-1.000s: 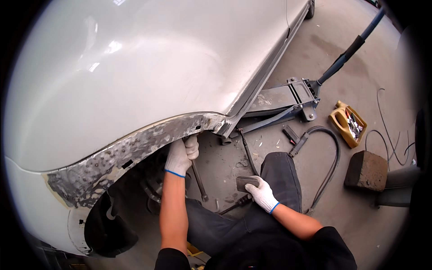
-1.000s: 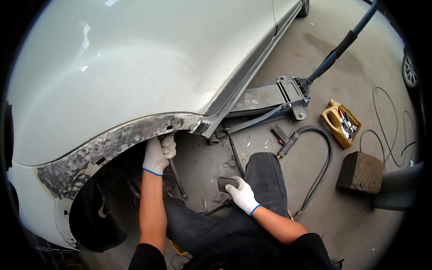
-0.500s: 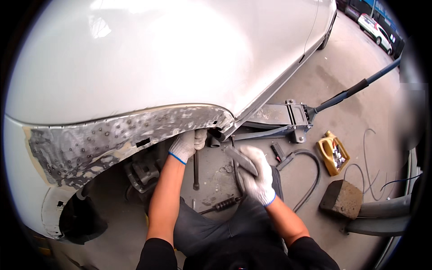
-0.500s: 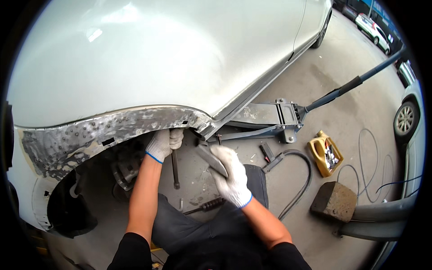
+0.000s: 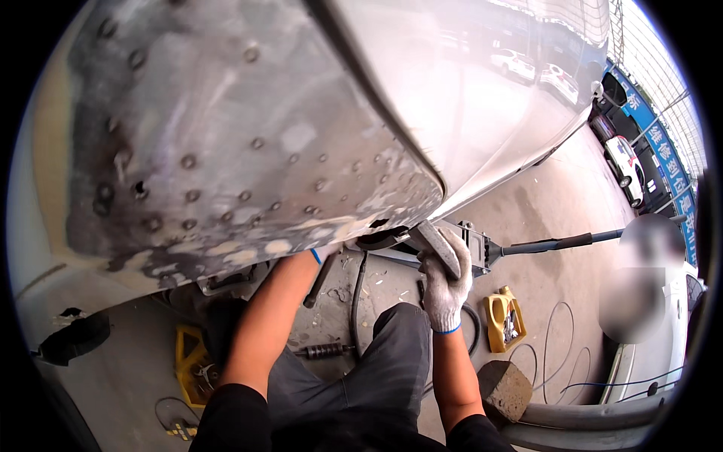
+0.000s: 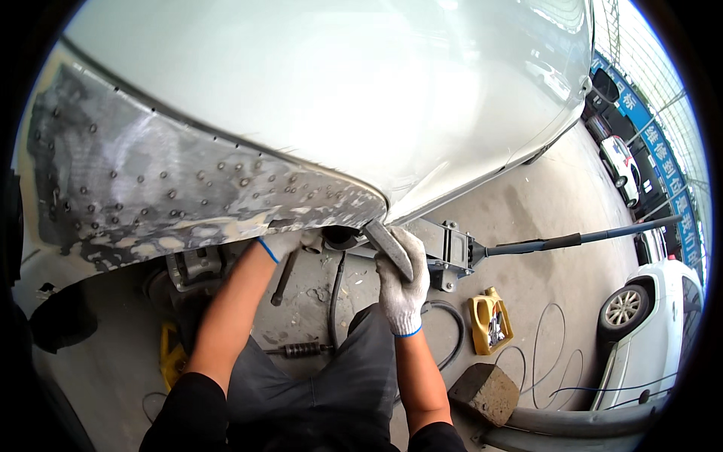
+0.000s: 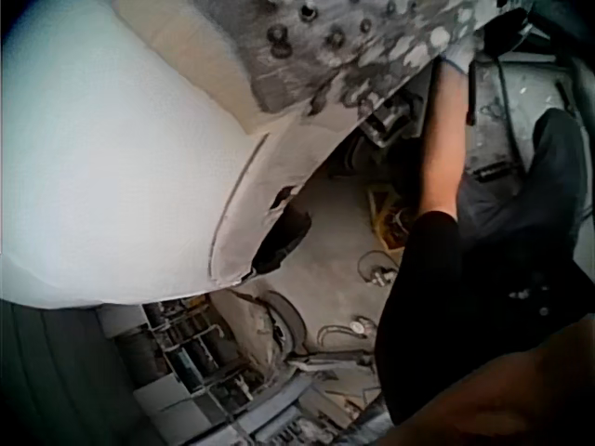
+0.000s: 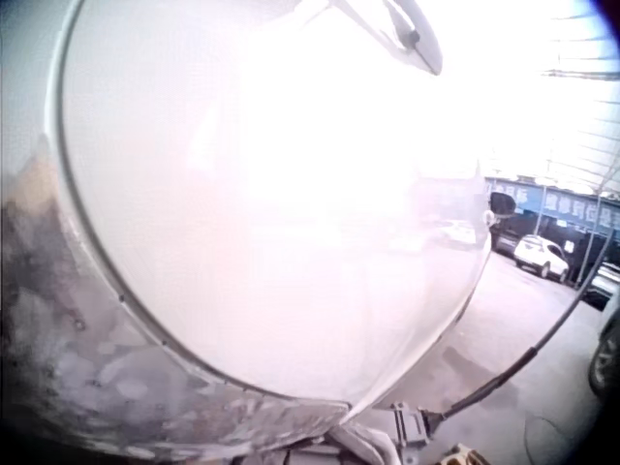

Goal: The person kneels beside a white car and uses a metal tool to scrape and smooth the damaged rear bumper area. They repeatedly rub the tool along the edge of the bumper and occasionally wipe the surface with their gloved hand.

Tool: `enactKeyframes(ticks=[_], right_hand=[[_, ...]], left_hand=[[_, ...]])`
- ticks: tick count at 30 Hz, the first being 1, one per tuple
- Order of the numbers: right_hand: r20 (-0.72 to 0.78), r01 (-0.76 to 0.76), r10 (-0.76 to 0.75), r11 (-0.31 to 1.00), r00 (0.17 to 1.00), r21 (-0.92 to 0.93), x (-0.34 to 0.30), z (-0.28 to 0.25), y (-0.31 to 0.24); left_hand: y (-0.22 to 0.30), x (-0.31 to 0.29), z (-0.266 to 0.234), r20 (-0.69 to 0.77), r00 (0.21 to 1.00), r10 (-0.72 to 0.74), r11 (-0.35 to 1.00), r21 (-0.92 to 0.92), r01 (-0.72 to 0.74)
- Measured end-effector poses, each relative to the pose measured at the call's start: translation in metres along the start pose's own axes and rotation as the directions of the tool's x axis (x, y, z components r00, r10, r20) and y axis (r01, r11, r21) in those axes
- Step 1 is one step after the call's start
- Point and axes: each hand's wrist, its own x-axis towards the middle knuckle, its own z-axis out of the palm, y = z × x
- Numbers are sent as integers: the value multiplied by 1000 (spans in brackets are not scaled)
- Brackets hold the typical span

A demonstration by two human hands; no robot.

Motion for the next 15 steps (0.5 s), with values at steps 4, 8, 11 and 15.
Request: enactKeyframes(ticks=[4,8,11,15], right_hand=[[63,122,-116,988,991,-90,5,-5,8],[96,205,-190,960,977,-193,13,-3,-1],[90,214,-201,960,976,-180,12,-2,-6],[99,209,-193,961,976,-180,10,-4,-7]], left_hand=[[4,4,4,80,997,-9,999,-30,11],[6,-2,42,206,979,-5,1000,-5,6],[6,3,26,118,993,16,1000,0,-16],[14,15,-4,57,998,31,999,-46,-28]])
